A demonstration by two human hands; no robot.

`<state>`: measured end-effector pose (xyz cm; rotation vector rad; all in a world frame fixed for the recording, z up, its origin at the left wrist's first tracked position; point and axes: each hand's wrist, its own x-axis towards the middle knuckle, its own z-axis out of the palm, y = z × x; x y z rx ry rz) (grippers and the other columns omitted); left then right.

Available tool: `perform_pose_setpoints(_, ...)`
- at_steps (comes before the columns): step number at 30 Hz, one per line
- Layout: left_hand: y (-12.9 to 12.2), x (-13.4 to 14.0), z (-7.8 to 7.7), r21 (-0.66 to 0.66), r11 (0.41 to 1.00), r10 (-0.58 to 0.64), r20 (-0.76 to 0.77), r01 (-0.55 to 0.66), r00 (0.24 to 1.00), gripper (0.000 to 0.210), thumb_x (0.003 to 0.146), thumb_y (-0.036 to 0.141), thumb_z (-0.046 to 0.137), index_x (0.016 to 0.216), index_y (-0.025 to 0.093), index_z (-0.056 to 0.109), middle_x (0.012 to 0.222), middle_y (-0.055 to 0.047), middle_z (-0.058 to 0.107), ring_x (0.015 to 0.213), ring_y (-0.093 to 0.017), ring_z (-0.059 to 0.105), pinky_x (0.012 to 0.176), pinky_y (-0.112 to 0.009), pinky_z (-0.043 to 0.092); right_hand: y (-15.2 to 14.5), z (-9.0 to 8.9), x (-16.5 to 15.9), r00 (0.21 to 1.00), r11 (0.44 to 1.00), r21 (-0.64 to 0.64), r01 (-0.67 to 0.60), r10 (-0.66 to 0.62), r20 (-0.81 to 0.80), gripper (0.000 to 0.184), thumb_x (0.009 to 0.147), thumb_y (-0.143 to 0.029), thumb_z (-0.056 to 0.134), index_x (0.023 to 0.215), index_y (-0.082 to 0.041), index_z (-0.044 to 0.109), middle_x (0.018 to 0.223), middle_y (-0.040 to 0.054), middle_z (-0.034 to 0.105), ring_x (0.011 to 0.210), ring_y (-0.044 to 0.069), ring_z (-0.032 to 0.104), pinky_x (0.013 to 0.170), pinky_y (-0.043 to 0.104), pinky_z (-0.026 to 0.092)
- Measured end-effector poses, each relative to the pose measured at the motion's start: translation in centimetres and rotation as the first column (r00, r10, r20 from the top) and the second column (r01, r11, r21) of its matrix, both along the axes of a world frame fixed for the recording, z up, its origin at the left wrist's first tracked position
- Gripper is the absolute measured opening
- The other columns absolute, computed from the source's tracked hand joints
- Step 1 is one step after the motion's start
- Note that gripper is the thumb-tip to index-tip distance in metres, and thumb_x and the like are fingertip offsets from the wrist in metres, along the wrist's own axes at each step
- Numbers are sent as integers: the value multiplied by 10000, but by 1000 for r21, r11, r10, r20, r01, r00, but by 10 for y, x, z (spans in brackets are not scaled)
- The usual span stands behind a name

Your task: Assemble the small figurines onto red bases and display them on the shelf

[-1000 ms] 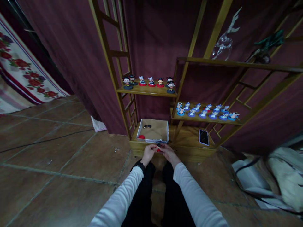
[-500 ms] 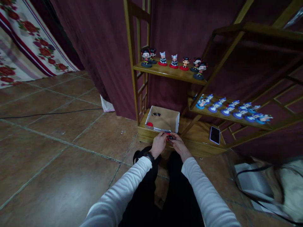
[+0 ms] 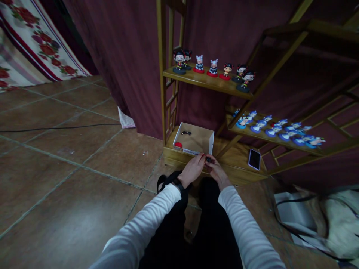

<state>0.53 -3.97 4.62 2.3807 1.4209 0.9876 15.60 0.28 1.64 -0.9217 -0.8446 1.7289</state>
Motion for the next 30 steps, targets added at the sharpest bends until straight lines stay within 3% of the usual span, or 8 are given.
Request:
perform_pose_setpoints(6,-2,1,3,-87,996,-3,132,14,991,421,859,131,423,1278,174,433,1300,-118,484,1200,-194,482,1029,-352,395,-4,2,0,998,1000,6,-23,23,-50,311,569,-152,773,835,-253,647,850,-43,671,784,118,605,709,235,481)
perform_pose_setpoints(13,6,3,8,-221,973,149,350,-73,925,437,733,154,626,1160,203,543,1138,-81,591,1057,-212,570,936,-371,447,-12,14,1,994,996,-34,-77,74,-85,350,617,-270,758,940,-234,630,967,13,704,898,190,642,771,315,497)
perform_pose_setpoints(16,11,7,8,-325,942,241,499,-79,833,455,675,153,681,1110,194,554,1034,-65,641,951,-195,613,868,-346,471,-14,18,3,989,995,-55,-87,79,-127,345,632,-301,751,948,-235,629,949,20,709,877,195,654,790,343,502)
perform_pose_setpoints(20,17,11,17,-433,899,380,699,-65,605,413,618,174,724,991,173,545,860,-40,660,762,-155,632,742,-290,489,-13,16,6,987,994,-91,-54,39,-158,324,640,-327,741,936,-236,643,918,18,711,814,177,662,804,348,497)
perform_pose_setpoints(22,22,9,36,-408,910,382,751,-76,539,403,603,199,738,948,167,531,847,-42,649,757,-151,627,732,-283,487,-11,12,7,986,994,-105,-31,13,-166,325,626,-323,743,924,-231,650,924,27,711,797,177,660,801,355,496)
perform_pose_setpoints(24,26,4,68,-337,938,328,780,-85,533,423,602,235,746,952,170,517,879,-51,645,796,-154,626,749,-285,484,-7,8,7,985,992,-127,-2,-20,-172,306,621,-321,742,901,-230,658,923,29,712,771,166,655,798,349,494)
perform_pose_setpoints(28,42,-10,165,-93,988,151,785,-127,601,490,641,315,731,1047,191,486,970,-62,643,886,-163,621,791,-296,478,-4,3,9,976,992,-126,1,-28,-214,327,603,-311,745,912,-236,669,951,39,708,782,166,650,813,356,484)
perform_pose_setpoints(30,58,-15,215,64,987,53,736,-147,675,508,674,318,713,1099,198,461,1011,-62,635,920,-160,614,828,-307,471,-4,4,10,975,993,-121,9,-35,-220,342,592,-312,749,916,-238,671,959,44,706,791,174,650,822,367,480)
